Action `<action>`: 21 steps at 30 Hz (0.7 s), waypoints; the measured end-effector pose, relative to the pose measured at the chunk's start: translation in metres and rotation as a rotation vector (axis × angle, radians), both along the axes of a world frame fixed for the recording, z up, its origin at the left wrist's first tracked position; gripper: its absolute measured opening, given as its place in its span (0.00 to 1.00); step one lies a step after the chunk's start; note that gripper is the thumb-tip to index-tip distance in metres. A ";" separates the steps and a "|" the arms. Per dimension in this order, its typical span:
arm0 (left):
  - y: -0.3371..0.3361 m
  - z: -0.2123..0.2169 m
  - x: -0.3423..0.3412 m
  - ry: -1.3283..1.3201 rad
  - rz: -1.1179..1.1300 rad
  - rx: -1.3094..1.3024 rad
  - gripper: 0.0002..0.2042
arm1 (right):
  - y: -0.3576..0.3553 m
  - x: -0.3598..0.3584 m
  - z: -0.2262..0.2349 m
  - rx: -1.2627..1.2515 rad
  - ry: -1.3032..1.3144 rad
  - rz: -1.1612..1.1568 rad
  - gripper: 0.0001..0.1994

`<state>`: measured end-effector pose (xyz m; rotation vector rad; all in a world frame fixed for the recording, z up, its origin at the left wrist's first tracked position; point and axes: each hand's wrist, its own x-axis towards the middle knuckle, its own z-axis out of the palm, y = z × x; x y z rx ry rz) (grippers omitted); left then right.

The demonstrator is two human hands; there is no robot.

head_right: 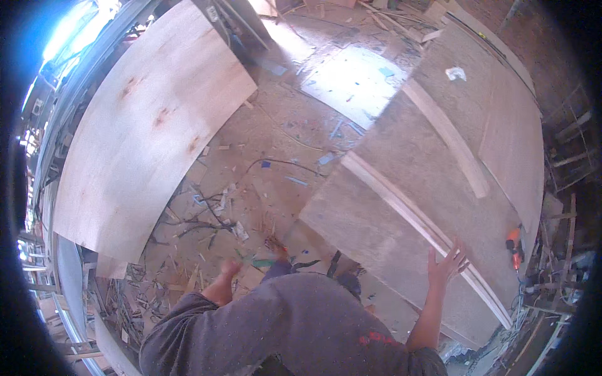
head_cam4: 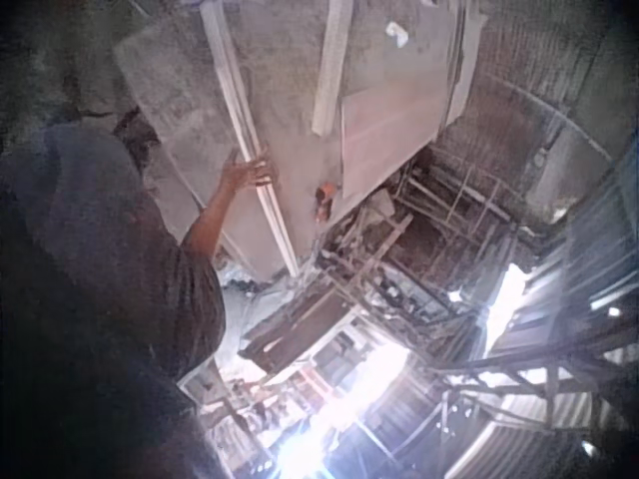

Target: The person uses a nail gun to fasten wooden pieces, then wipes and aligns several small wooden blocks. They measure and mark a long wooden strip with a tape measure and pencil, preparing it for further assembly.

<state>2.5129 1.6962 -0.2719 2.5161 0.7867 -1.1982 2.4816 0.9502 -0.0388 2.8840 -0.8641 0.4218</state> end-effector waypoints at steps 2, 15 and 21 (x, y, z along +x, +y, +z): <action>0.044 -0.015 -0.044 0.072 -0.058 -0.227 0.37 | 0.057 0.029 -0.003 -0.002 -0.126 0.015 0.39; 0.175 -0.051 0.171 -0.288 -0.151 -0.539 0.26 | 0.237 0.238 -0.007 0.005 -0.210 -0.073 0.26; 0.167 -0.028 0.327 -0.362 0.095 -0.343 0.19 | 0.227 0.345 -0.004 0.037 -0.386 -0.077 0.21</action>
